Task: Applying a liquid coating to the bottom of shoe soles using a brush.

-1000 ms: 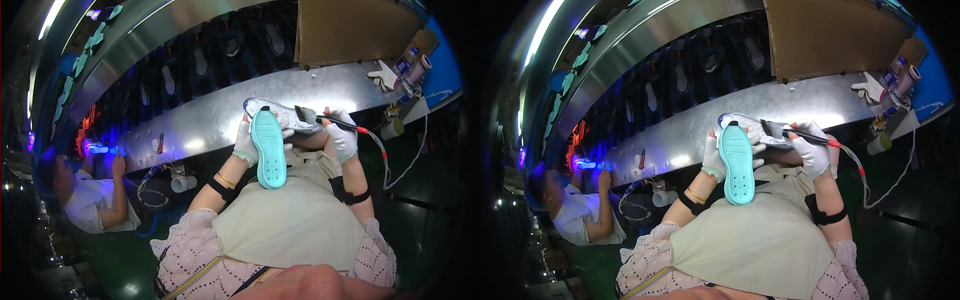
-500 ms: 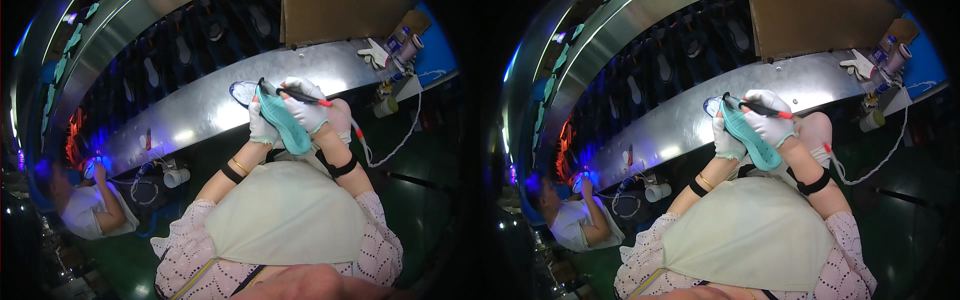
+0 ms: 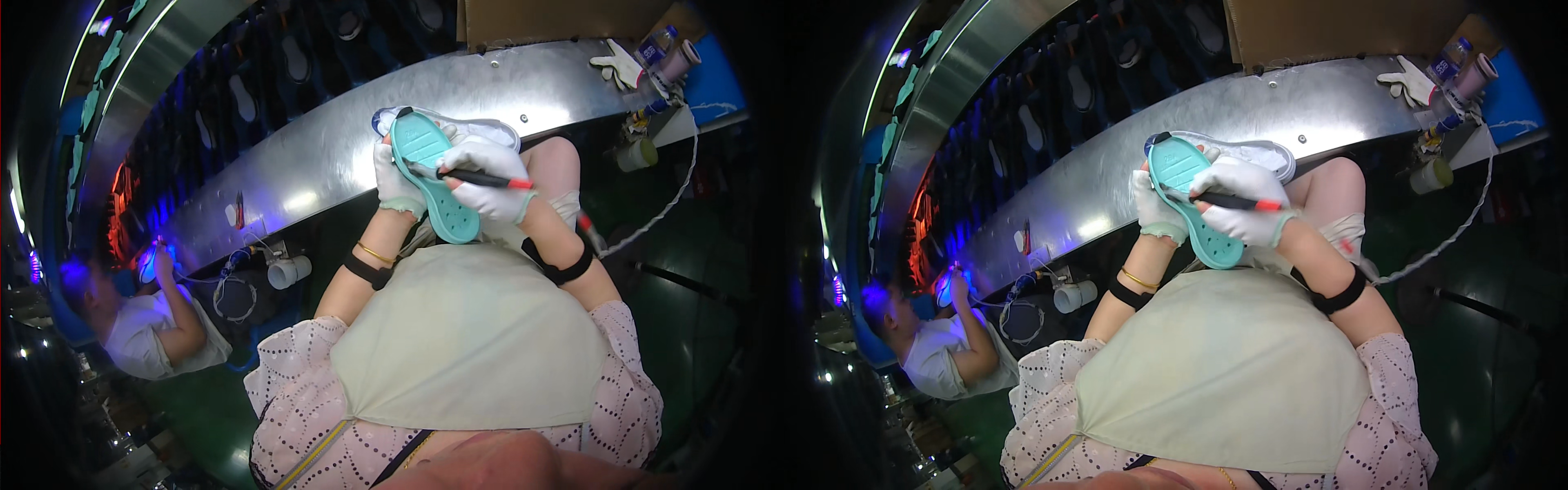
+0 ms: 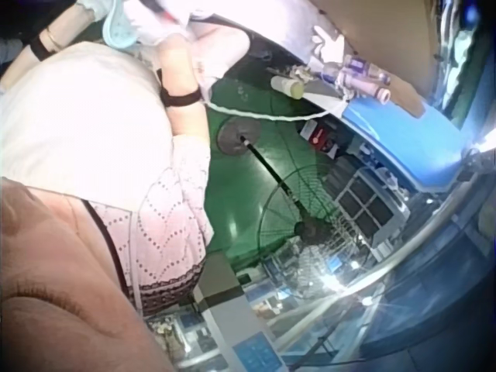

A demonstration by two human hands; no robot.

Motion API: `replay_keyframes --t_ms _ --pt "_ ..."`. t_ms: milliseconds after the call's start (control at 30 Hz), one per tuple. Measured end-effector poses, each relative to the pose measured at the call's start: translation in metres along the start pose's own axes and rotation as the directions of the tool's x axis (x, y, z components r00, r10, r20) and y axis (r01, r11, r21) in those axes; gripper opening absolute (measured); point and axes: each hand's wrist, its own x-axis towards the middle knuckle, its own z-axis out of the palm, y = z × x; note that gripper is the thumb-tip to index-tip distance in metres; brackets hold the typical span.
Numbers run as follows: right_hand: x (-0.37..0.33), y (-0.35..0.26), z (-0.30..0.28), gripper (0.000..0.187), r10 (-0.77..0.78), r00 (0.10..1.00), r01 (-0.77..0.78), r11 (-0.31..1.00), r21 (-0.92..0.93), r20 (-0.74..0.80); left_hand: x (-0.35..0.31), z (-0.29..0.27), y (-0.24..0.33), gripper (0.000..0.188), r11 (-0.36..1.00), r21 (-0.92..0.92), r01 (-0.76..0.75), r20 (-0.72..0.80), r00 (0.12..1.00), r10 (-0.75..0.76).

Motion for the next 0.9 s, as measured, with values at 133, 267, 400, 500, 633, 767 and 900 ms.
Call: replay_keyframes --t_ms 133,267,400,500,633,767,900 --pt "-0.014 0.003 0.0 0.012 0.096 0.995 -0.095 0.993 0.077 -0.009 -0.004 -0.008 0.005 0.068 0.988 -0.01 0.155 0.088 0.984 -0.154" --pt "-0.032 0.007 -0.001 0.01 0.249 0.968 -0.247 0.931 0.268 0.028 -0.011 -0.014 -0.006 0.074 0.981 -0.015 0.193 0.063 0.979 -0.192" --pt "-0.046 0.015 -0.01 0.01 0.511 0.86 -0.456 0.768 0.45 0.0 -0.033 -0.021 -0.023 0.068 0.938 0.137 0.318 0.048 0.944 -0.327" --pt "-0.052 0.016 -0.012 0.01 0.394 0.917 -0.36 0.881 0.308 -0.054 -0.039 -0.024 -0.033 0.067 0.936 0.166 0.311 -0.034 0.95 -0.31" --pt "-0.049 0.013 -0.012 0.01 0.519 0.853 -0.427 0.634 0.644 0.055 -0.024 -0.023 -0.03 0.082 0.961 0.127 0.244 0.103 0.961 -0.258" --pt "-0.036 0.007 -0.007 0.011 0.455 0.889 -0.356 0.768 0.533 -0.061 -0.002 -0.014 -0.03 0.099 0.995 -0.016 0.101 0.065 0.993 -0.1" --pt "-0.031 -0.002 -0.006 0.015 0.022 0.999 -0.027 0.985 0.17 0.029 0.019 -0.006 -0.02 0.103 0.977 -0.192 0.095 0.324 0.946 -0.029"
